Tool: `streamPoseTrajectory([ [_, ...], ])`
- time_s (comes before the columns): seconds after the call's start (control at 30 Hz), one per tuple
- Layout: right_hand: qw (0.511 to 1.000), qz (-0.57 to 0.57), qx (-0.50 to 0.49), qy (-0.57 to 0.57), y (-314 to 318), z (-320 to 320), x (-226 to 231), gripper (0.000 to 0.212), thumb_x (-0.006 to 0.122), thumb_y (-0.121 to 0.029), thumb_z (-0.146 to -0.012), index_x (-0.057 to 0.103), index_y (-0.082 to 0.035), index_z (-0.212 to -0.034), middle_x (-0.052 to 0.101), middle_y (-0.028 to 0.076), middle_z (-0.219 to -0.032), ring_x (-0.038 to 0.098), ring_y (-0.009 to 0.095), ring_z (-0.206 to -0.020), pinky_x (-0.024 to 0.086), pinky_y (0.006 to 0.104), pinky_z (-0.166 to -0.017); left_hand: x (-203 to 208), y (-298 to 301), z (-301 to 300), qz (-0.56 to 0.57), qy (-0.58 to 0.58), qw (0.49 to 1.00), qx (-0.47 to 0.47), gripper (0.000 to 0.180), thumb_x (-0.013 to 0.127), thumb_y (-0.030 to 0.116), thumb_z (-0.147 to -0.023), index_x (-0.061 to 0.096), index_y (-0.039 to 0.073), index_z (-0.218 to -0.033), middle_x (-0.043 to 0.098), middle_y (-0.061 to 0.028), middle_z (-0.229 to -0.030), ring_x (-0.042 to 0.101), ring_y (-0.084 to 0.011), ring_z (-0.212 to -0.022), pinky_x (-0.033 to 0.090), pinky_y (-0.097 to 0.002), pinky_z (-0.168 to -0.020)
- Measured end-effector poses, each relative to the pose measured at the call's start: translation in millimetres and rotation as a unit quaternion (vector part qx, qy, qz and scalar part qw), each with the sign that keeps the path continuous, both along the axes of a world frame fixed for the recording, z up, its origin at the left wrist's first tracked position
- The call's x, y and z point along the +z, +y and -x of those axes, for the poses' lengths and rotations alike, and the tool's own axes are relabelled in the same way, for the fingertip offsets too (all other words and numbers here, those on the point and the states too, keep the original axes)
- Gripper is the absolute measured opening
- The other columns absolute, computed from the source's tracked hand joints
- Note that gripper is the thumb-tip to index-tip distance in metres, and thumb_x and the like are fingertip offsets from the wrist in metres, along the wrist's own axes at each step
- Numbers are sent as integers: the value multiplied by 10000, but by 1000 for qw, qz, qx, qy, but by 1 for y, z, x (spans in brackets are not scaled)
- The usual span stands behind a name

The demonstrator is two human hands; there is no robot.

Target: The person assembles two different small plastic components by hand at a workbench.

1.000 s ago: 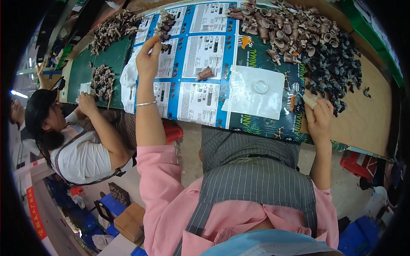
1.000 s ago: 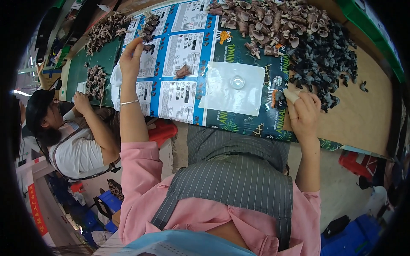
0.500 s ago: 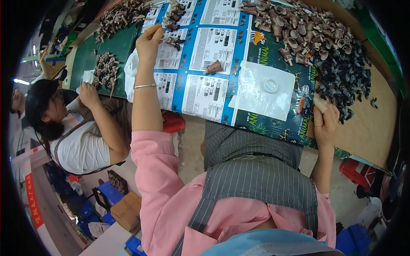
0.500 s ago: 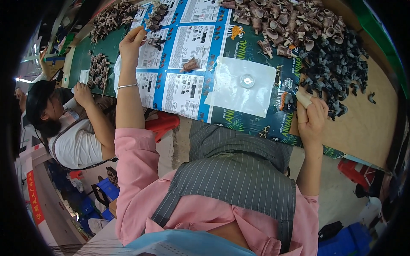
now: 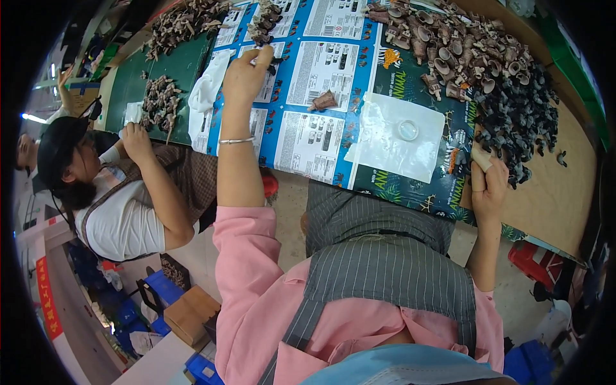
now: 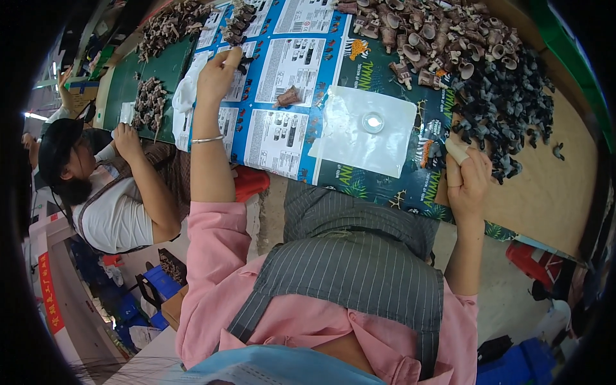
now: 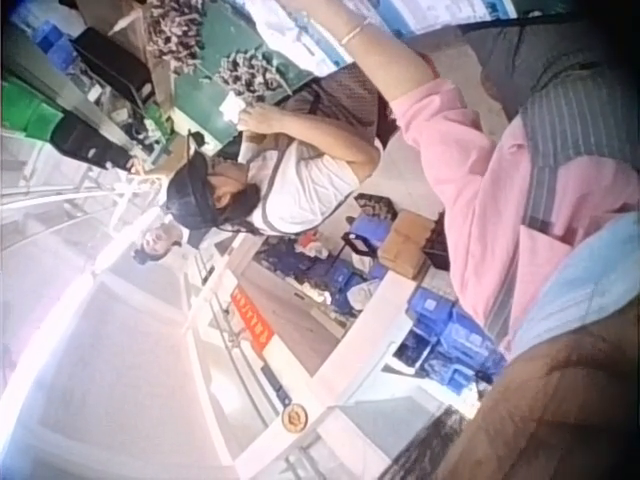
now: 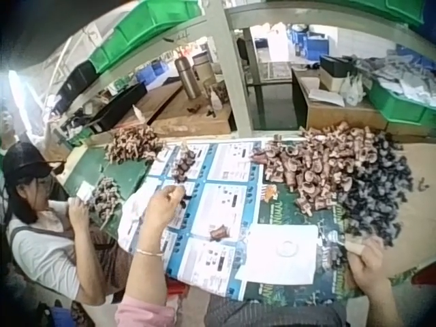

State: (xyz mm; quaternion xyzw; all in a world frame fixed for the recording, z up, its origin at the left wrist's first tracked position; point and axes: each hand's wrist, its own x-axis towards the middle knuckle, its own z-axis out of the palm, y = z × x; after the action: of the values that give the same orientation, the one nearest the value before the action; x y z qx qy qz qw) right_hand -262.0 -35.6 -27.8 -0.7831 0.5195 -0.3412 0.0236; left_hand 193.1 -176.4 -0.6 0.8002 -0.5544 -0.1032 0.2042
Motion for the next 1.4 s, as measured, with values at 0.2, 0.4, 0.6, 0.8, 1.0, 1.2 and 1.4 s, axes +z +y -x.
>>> streamPoseTrajectory([
  [0.2, 1000, 12, -1, 1, 5, 2, 0, 316, 689, -228, -875, 638, 5, -1084, 627, 141, -991, 580, 320, -925, 412, 404, -877, -16, -2, 4, 83, 88, 992, -25, 431, 776, 295, -742, 704, 87, -1113, 674, -163, -1030, 673, -243, -866, 539, -338, -744],
  [0.4, 1000, 3, -2, -23, 7, 6, -3, 410, 646, -335, -905, 631, 4, -1134, 620, 158, -1046, 571, 333, -956, 397, 413, -924, -20, 11, 8, 108, 137, 981, -91, 473, 724, 116, -772, 629, 98, -1234, 662, -168, -1077, 669, -244, -824, 538, -337, -744],
  [0.6, 999, -1, -13, -37, 7, 7, -3, 406, 633, -336, -912, 634, -3, -1146, 625, 149, -1048, 572, 330, -963, 400, 412, -920, -28, 40, 14, 169, 118, 969, -138, 489, 600, -3, -845, 549, 87, -1323, 592, -117, -1105, 608, -171, -875, 515, -275, -727],
  [0.8, 999, -2, 2, -38, 5, 6, -3, 393, 626, -318, -919, 634, -12, -1165, 637, 133, -1025, 578, 299, -964, 402, 406, -917, -39, 61, 12, 219, 305, 922, -91, 648, 594, 7, -865, 374, 123, -1462, 565, -82, -1116, 583, -126, -903, 501, -232, -732],
  [1.0, 999, -13, 7, -29, 5, 4, 0, 377, 610, -302, -931, 633, -13, -1172, 637, 124, -1042, 580, 284, -963, 396, 398, -924, -43, 74, -2, 222, 140, 961, -89, 798, 625, -10, -805, 273, 125, -1508, 576, -109, -1068, 581, -191, -914, 494, -309, -801],
  [1.2, 1000, -5, 10, -14, 4, 3, -1, 357, 613, -285, -932, 637, -14, -1163, 629, 130, -1030, 574, 287, -967, 397, 393, -918, -32, 84, 4, 192, 208, 956, -80, 805, 653, 22, -824, 245, 108, -1512, 583, -76, -1094, 546, -133, -951, 479, -244, -715],
  [1.4, 1000, -16, -2, -2, 5, 6, -5, 340, 628, -278, -923, 644, -5, -1123, 623, 149, -1051, 569, 306, -976, 402, 402, -908, -31, 84, 4, 238, 71, 961, -119, 634, 715, 99, -819, 463, 96, -1400, 618, -98, -1133, 605, -160, -907, 500, -239, -703],
])
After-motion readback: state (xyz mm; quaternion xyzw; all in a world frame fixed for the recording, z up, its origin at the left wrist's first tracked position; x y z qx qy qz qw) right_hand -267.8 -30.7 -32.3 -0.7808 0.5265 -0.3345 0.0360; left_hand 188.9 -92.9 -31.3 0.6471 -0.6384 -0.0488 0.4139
